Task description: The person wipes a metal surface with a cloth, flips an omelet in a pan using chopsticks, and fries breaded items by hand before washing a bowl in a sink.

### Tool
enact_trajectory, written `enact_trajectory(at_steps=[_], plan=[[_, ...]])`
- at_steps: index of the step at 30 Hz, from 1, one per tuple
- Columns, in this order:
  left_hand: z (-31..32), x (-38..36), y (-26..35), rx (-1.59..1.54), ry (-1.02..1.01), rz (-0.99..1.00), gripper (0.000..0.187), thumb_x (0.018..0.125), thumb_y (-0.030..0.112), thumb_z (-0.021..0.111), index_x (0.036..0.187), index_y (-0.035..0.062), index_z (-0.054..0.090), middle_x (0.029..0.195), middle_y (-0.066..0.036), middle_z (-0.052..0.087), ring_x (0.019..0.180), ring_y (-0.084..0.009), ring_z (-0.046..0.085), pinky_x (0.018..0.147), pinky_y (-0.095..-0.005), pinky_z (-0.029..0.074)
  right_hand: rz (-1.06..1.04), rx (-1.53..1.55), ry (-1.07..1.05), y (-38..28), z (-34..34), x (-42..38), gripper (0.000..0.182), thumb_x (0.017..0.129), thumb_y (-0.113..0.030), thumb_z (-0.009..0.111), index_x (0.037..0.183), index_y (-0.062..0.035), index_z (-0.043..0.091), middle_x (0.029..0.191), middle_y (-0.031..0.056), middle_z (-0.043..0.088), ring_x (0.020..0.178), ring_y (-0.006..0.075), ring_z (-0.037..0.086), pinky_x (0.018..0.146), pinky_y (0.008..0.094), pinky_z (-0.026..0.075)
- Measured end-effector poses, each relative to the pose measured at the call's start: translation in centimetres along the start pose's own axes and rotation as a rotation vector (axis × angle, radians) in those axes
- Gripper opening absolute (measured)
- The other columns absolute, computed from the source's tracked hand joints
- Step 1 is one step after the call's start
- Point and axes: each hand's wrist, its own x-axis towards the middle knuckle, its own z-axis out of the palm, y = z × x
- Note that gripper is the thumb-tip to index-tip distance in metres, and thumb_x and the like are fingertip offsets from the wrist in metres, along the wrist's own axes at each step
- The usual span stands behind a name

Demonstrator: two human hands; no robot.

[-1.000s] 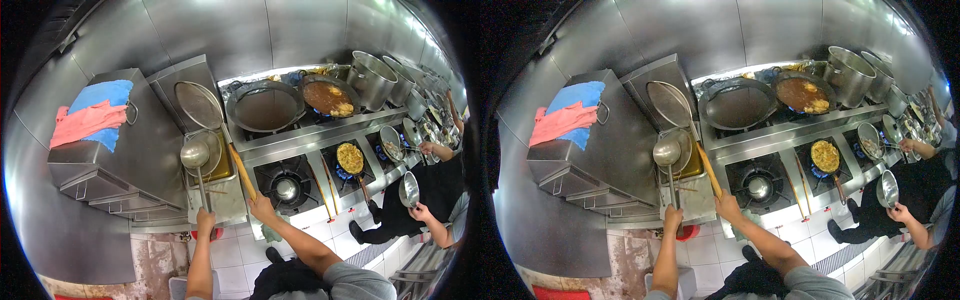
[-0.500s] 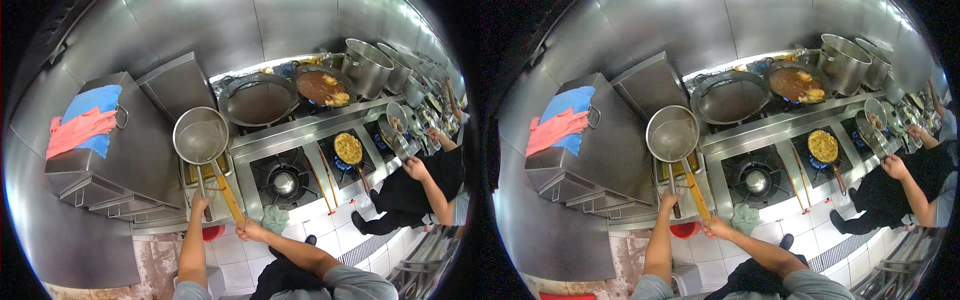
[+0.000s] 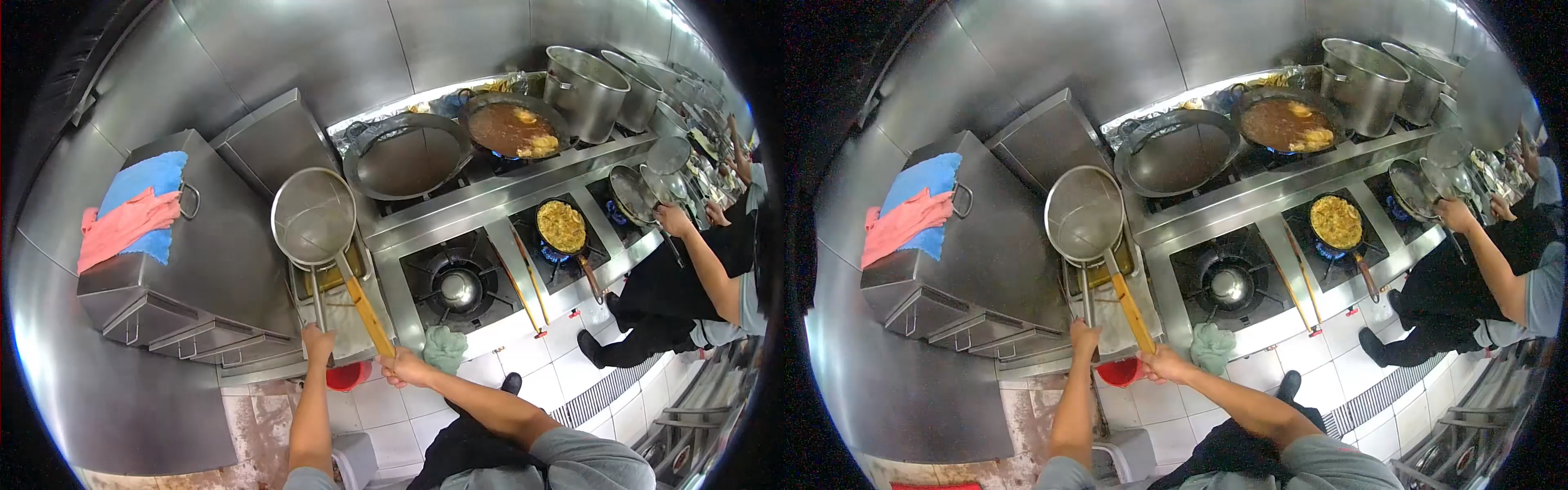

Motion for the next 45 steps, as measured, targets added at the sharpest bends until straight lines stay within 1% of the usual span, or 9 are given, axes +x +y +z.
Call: enact_trajectory(at_steps=[7, 11, 20, 25, 28, 32, 35, 39, 45], plan=[[-0.7, -4.6, -1.1, -0.078, 0.142, 0.059, 0.038, 0.06, 0.013, 0.066, 0.089, -0.0097, 0.056, 0.089, -0.027, 0.055, 0.089, -0.0419, 0.052, 0.083, -0.0428, 0.041, -0.182, -0.245, 0.095, -4.0, 0.6, 0.5, 0.017, 0.089, -0.018, 0.049, 0.087, -0.0043, 0.04, 0.058, 0.0025, 0.044, 0.039, 0.0098, 0.042, 0.03, 0.0246, 0.031], [-4.9, -8.7, 1.6, -0.179, 0.004, -0.016, 0.034, 0.062, 0.009, 0.061, 0.092, -0.0067, 0.056, 0.093, -0.025, 0.054, 0.09, -0.0386, 0.051, 0.081, -0.0399, 0.04, -0.211, -0.302, 0.156, -4.5, 0.3, 0.9, 0.016, 0.089, -0.017, 0.049, 0.089, -0.0039, 0.039, 0.058, 0.003, 0.045, 0.038, 0.0099, 0.042, 0.03, 0.0249, 0.031], [-4.6, -10.8, 2.2, -0.297, 0.048, -0.049, 0.036, 0.062, 0.006, 0.06, 0.095, -0.0063, 0.055, 0.091, -0.021, 0.051, 0.089, -0.0353, 0.051, 0.081, -0.0383, 0.041, -0.028, -0.084, 0.089, -0.1, -0.9, 1.9, 0.014, 0.089, -0.016, 0.049, 0.092, -0.007, 0.039, 0.059, 0.0024, 0.043, 0.04, 0.0101, 0.038, 0.032, 0.024, 0.025], [-1.2, -7.3, 0.9, -0.213, 0.041, -0.003, 0.04, 0.062, 0.007, 0.061, 0.099, -0.0088, 0.052, 0.099, -0.023, 0.05, 0.095, -0.0372, 0.049, 0.087, -0.0393, 0.038, 0.09, 0.102, -0.072, 1.3, -1.7, 2.6, 0.014, 0.089, -0.017, 0.05, 0.092, -0.0065, 0.04, 0.059, 0.0028, 0.044, 0.043, 0.011, 0.041, 0.035, 0.0252, 0.03], [-0.9, -5.5, 1.8, -0.224, 0.105, -0.021, 0.043, 0.063, 0.008, 0.062, 0.1, -0.0108, 0.051, 0.103, -0.025, 0.049, 0.098, -0.0387, 0.048, 0.089, -0.0408, 0.037, 0.163, 0.001, -0.043, 0.5, -1.5, 2.5, 0.017, 0.088, -0.018, 0.051, 0.094, -0.0055, 0.042, 0.066, 0.0045, 0.047, 0.047, 0.0118, 0.043, 0.039, 0.0244, 0.034], [-0.6, -5.0, 2.1, -0.225, 0.067, -0.049, 0.046, 0.063, 0.009, 0.063, 0.102, -0.0114, 0.049, 0.104, -0.025, 0.048, 0.1, -0.0392, 0.045, 0.09, -0.0405, 0.036, 0.047, 0.167, 0.027, 0.7, -2.4, 3.4, 0.022, 0.087, -0.019, 0.054, 0.099, -0.0056, 0.042, 0.075, 0.0065, 0.05, 0.05, 0.0113, 0.044, 0.041, 0.0238, 0.037], [-0.6, -5.4, 1.9, -0.219, 0.088, -0.049, 0.047, 0.063, 0.009, 0.063, 0.103, -0.0108, 0.048, 0.105, -0.025, 0.048, 0.102, -0.0396, 0.044, 0.091, -0.0408, 0.035, 0.004, 0.243, -0.106, -0.8, -4.0, 4.4, 0.025, 0.087, -0.021, 0.055, 0.101, -0.0062, 0.041, 0.081, 0.0076, 0.05, 0.05, 0.0102, 0.044, 0.042, 0.0246, 0.039], [-1.5, -5.4, 2.1, -0.196, 0.064, -0.074, 0.048, 0.063, 0.01, 0.063, 0.105, -0.0094, 0.048, 0.107, -0.025, 0.047, 0.105, -0.04, 0.042, 0.092, -0.0433, 0.035, 0.048, 0.197, -0.031, -1.3, -3.3, 4.5, 0.029, 0.088, -0.026, 0.056, 0.101, -0.0066, 0.04, 0.079, 0.008, 0.05, 0.049, 0.0106, 0.044, 0.041, 0.0253, 0.039], [1.1, -1.0, -0.4, 0.064, -0.008, -0.052, 0.05, 0.062, 0.015, 0.067, 0.107, -0.0021, 0.052, 0.117, -0.021, 0.047, 0.113, -0.0386, 0.038, 0.093, -0.05, 0.034, 0.153, -0.335, -0.035, 1.8, -2.2, 4.6, 0.04, 0.089, -0.043, 0.049, 0.103, -0.0058, 0.044, 0.083, 0.0093, 0.056, 0.06, 0.015, 0.055, 0.05, 0.028, 0.046]])
